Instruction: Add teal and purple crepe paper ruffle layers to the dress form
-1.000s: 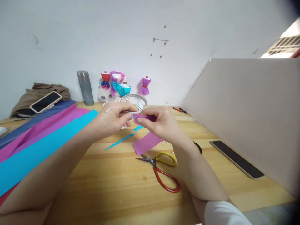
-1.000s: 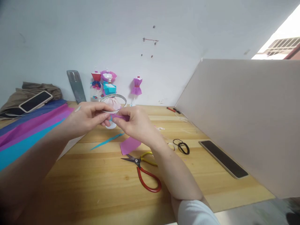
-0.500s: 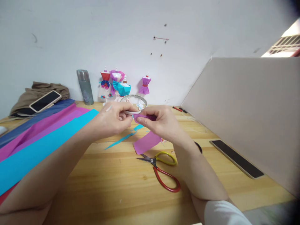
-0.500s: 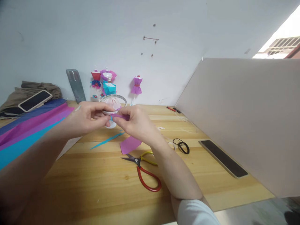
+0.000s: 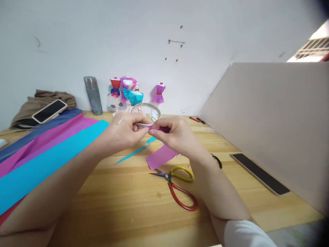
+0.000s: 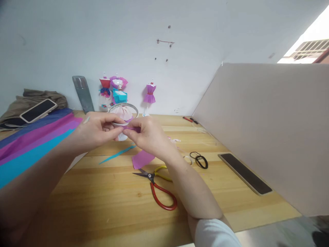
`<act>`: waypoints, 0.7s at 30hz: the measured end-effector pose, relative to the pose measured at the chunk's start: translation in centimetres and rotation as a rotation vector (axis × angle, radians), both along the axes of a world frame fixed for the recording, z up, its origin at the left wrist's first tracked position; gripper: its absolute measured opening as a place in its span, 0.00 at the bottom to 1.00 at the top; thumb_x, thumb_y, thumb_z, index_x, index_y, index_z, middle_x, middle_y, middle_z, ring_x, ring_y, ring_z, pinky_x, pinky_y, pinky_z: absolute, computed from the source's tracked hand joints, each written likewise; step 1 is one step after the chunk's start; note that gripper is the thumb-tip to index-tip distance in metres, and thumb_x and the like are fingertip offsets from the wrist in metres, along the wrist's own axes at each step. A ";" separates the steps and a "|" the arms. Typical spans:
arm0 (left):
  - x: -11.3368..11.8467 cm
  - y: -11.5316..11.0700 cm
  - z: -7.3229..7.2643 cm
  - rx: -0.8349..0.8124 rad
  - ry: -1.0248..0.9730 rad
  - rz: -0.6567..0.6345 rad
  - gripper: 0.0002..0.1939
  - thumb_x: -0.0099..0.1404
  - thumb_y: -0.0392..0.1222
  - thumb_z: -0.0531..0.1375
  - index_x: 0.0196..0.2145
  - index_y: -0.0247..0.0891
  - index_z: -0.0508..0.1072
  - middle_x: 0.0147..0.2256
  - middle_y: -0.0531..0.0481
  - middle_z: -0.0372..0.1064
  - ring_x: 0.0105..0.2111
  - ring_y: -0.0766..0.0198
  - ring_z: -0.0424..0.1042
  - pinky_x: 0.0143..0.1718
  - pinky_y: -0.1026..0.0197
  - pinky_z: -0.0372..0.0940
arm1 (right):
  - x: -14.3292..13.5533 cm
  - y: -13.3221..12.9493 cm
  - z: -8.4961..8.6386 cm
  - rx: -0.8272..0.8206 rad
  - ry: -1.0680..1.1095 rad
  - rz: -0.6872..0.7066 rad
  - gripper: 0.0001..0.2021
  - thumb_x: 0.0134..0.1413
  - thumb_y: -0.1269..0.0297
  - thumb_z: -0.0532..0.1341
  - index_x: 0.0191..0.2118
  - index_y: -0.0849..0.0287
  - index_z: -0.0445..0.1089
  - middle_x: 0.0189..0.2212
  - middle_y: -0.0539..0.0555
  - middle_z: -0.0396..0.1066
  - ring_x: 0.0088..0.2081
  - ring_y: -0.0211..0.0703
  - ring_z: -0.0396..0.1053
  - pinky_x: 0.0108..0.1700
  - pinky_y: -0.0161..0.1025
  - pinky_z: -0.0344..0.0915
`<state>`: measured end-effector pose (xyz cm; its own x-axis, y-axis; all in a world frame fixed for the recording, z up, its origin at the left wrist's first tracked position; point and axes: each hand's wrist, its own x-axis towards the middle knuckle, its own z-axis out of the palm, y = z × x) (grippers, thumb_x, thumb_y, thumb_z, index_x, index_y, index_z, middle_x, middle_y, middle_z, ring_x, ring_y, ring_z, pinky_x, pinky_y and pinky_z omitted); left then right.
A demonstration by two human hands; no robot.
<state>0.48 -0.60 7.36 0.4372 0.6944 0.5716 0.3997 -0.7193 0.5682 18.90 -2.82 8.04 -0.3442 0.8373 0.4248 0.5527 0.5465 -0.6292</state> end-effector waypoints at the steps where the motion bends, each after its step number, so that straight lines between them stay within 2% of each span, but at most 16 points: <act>1: 0.0 0.1 -0.1 0.031 0.005 0.020 0.09 0.59 0.38 0.59 0.32 0.35 0.79 0.24 0.53 0.73 0.23 0.69 0.69 0.24 0.68 0.61 | 0.0 0.0 0.0 -0.005 -0.002 0.001 0.11 0.53 0.67 0.59 0.22 0.61 0.67 0.17 0.45 0.55 0.22 0.31 0.50 0.25 0.35 0.47; 5: 0.0 0.2 -0.4 0.100 0.019 0.095 0.08 0.60 0.39 0.59 0.28 0.35 0.77 0.23 0.53 0.72 0.23 0.69 0.66 0.24 0.67 0.60 | -0.1 0.0 -0.1 -0.028 -0.010 -0.004 0.12 0.54 0.65 0.59 0.22 0.61 0.66 0.18 0.45 0.55 0.22 0.31 0.51 0.25 0.35 0.47; 13: 0.0 0.1 0.0 0.076 0.056 0.111 0.07 0.59 0.39 0.58 0.26 0.36 0.75 0.21 0.53 0.68 0.23 0.68 0.64 0.23 0.66 0.58 | -0.4 -0.2 0.0 -0.015 -0.066 -0.033 0.17 0.55 0.65 0.60 0.18 0.59 0.57 0.16 0.44 0.49 0.20 0.30 0.47 0.24 0.35 0.43; 21: 0.4 -0.1 0.1 0.105 0.114 0.194 0.08 0.57 0.38 0.57 0.23 0.35 0.74 0.20 0.53 0.67 0.22 0.70 0.61 0.23 0.66 0.54 | -0.9 -0.6 -0.2 0.055 -0.169 -0.103 0.16 0.57 0.65 0.60 0.19 0.60 0.62 0.15 0.45 0.54 0.20 0.31 0.48 0.26 0.37 0.42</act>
